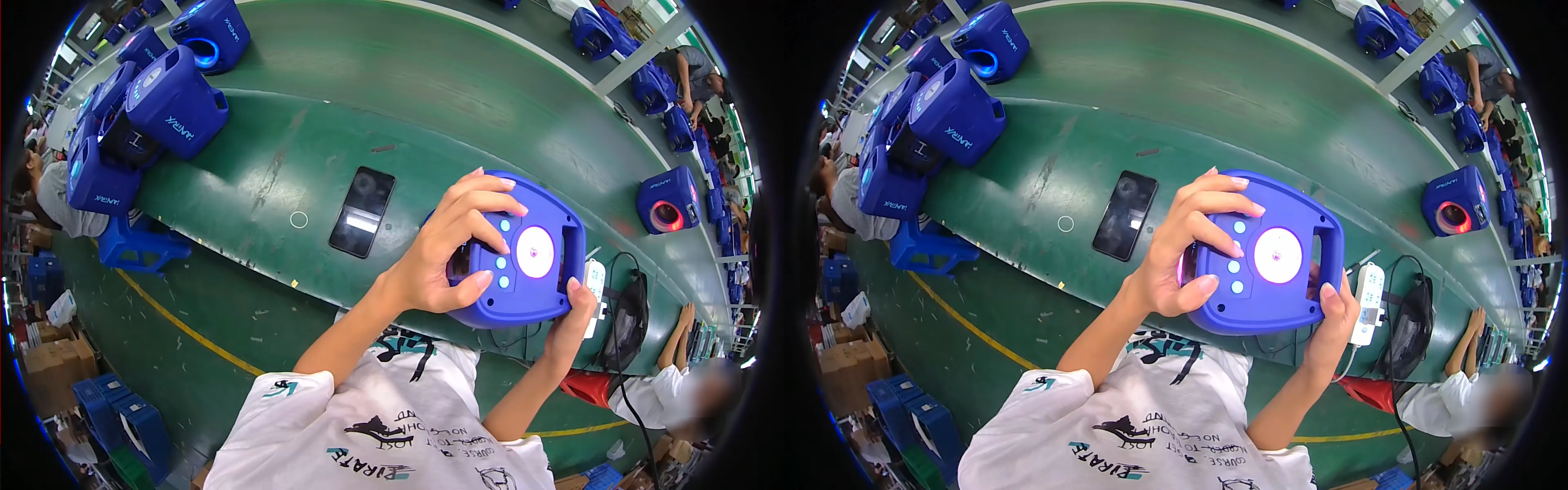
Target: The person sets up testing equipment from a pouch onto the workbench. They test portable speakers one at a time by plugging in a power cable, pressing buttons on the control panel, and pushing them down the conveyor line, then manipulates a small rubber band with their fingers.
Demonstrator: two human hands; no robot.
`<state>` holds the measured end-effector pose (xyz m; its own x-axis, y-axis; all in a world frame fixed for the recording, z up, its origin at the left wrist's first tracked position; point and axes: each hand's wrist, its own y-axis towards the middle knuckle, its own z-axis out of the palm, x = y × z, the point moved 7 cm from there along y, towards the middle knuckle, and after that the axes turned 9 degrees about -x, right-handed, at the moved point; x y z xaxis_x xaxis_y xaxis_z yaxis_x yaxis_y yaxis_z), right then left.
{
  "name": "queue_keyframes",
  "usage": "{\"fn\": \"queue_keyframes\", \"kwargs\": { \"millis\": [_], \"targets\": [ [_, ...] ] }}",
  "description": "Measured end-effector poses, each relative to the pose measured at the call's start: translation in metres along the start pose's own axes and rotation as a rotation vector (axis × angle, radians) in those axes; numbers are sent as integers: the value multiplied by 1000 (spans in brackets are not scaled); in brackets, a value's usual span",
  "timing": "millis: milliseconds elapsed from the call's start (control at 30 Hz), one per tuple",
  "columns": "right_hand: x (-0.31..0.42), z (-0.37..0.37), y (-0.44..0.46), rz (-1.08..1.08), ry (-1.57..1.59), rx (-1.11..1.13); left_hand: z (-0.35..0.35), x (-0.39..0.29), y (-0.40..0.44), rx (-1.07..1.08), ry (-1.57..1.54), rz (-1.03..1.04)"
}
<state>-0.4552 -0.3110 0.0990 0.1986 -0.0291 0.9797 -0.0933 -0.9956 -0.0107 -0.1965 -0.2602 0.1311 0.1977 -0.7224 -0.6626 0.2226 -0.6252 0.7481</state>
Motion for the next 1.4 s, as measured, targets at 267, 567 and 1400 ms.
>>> {"fn": "queue_keyframes", "kwargs": {
  "millis": [267, 567, 1400],
  "targets": [
    [-3, -2, 1, 14, -4, 3, -1, 0, 2, -29, 31, 20],
    [-17, -9, 9, 82, 176, -81, -2, -15, -43, -121, 184, -523],
    [-56, -50, 85, 34, 21, 34, -40, -8, -79, -180, 145, -861]
  ]
}}
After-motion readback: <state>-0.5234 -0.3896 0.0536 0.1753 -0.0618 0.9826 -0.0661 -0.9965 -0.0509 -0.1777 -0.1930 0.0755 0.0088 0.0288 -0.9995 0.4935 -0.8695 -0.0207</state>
